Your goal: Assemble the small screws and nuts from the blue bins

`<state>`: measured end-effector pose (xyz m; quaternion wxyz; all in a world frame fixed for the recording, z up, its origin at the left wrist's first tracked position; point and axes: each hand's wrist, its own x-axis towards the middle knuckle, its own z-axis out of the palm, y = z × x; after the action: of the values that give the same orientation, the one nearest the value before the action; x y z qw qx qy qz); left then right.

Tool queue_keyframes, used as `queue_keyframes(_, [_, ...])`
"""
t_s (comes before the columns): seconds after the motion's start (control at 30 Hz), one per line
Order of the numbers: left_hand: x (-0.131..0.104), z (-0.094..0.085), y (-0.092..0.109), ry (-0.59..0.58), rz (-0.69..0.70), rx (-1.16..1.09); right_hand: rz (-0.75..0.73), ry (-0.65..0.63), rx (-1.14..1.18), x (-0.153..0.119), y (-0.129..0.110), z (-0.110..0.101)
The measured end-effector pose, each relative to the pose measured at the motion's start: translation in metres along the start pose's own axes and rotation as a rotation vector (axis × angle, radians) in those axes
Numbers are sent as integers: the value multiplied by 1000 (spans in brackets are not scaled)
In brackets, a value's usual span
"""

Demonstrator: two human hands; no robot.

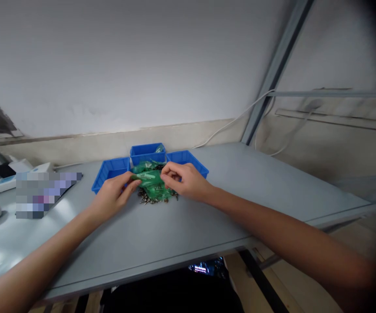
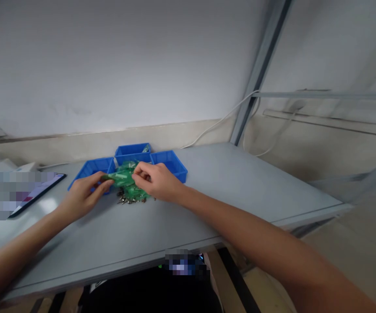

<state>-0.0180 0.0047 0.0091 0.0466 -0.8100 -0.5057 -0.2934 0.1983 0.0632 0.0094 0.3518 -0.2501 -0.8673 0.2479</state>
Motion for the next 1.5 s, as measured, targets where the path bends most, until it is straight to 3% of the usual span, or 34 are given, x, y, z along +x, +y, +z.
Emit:
queue_keyframes(0.37, [1, -1, 2, 23, -21, -92, -15, -48, -20, -1, -2, -1])
queue_keyframes(0.57, [1, -1, 2, 8, -11, -76, -17, 0, -37, 2, 1, 1])
queue_keyframes(0.97, [-2, 1, 3, -4, 176, -35, 43, 53, -56, 3, 4, 3])
queue_keyframes(1.27, [-2, 4, 3, 10, 180, -75, -44, -129, -31, 1, -1, 2])
queue_keyframes(1.5, [-5, 2, 9, -117, 227, -165, -146, -262, -40, 0, 1, 5])
